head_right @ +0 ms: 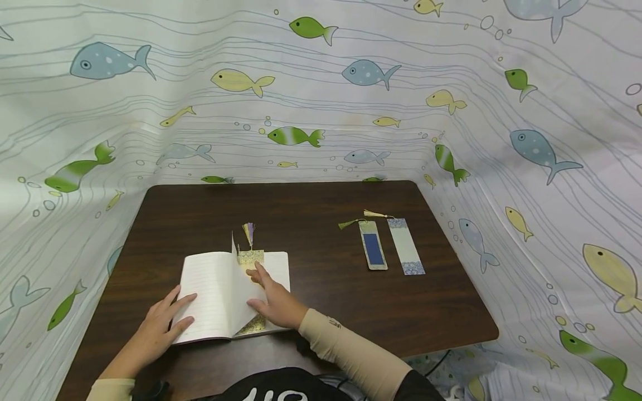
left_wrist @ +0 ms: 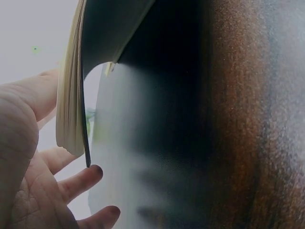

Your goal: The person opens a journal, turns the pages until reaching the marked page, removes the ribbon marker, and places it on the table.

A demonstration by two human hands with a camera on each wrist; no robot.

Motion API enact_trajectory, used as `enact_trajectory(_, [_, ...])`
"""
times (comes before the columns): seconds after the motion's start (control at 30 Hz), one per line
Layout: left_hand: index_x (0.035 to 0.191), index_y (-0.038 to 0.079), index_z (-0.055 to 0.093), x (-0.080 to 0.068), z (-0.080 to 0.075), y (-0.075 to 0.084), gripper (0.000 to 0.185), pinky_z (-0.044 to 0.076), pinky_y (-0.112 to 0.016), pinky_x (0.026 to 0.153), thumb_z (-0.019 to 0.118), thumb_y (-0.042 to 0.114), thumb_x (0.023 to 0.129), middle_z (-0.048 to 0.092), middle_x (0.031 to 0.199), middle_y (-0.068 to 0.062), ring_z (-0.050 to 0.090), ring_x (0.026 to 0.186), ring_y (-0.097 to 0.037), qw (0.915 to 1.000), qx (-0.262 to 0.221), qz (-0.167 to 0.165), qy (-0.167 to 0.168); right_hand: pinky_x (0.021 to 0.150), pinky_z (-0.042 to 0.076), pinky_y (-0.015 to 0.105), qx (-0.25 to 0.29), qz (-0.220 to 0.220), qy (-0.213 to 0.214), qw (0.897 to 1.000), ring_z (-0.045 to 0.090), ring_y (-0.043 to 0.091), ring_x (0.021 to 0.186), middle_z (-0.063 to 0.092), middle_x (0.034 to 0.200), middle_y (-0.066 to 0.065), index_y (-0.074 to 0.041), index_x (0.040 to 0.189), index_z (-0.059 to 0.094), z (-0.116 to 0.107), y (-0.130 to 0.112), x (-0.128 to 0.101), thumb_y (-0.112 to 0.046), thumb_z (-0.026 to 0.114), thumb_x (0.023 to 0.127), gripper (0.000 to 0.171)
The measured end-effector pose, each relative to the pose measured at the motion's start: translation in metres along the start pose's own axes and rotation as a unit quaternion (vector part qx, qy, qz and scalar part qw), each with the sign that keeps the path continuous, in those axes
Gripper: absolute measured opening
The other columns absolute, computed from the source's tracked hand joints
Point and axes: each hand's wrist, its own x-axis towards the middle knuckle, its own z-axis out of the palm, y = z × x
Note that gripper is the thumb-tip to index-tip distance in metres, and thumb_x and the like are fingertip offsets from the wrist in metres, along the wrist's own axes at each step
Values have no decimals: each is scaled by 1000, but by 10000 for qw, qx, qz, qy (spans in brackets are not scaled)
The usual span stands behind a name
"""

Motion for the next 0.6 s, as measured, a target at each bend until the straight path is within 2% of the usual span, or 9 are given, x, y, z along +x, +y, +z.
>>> enact_trajectory(0.1, [146, 10, 53, 0, 0, 0, 53, 28, -86, 88, 62, 38, 102, 24, 159, -33, 29, 134, -60, 10000, -18, 23, 27, 116, 35, 33, 354, 26, -432, 9984, 32, 20, 149, 26, 166, 14, -5, 162, 0, 4, -8, 2, -19, 58, 105, 82])
enact_trajectory(0.17, [146, 10, 53, 0, 0, 1, 53, 29, -87, 88, 61, 38, 102, 24, 159, -33, 29, 134, -60, 10000, -35, 45, 50, 117, 32, 32, 312, -8, -852, 9959, 30, 18, 150, 23, 167, 12, -8, 163, 2, 7, -12, 3, -22, 59, 105, 83])
enact_trajectory(0.3, [146, 8, 51, -1, -1, 0, 51, 30, -87, 87, 58, 36, 104, 25, 159, -33, 30, 133, -60, 9999, -66, 101, 110, 119, 27, 29, -282, -320, -1498, 9878, 29, 16, 150, 25, 167, 8, -12, 163, 8, 15, -14, 6, -28, 64, 102, 85])
enact_trajectory(0.43, [148, 5, 49, -1, -2, 1, 47, 29, -85, 88, 48, 32, 109, 26, 159, -32, 30, 134, -59, 9993, -257, 155, 219, 119, 24, 26, -962, -554, -1713, 9789, 26, 14, 151, 25, 166, 9, -8, 162, 15, 23, -9, 7, -33, 64, 101, 82])
enact_trajectory(0.53, [152, 0, 40, -2, -2, 0, 50, 27, -84, 91, 37, 30, 112, 26, 159, -34, 28, 135, -61, 9971, -633, 243, 340, 121, 22, 30, -1361, -634, -1871, 9708, 21, 14, 153, 23, 167, 7, -7, 161, 22, 27, -6, 8, -36, 62, 102, 77])
enact_trajectory(0.6, [157, 0, 29, -3, -2, -1, 57, 24, -86, 90, 27, 35, 113, 23, 159, -36, 25, 135, -65, 9944, -944, 300, 374, 122, 23, 35, -1590, -651, -1975, 9651, 20, 17, 154, 24, 167, 5, -9, 160, 28, 29, -7, 8, -38, 61, 102, 72])
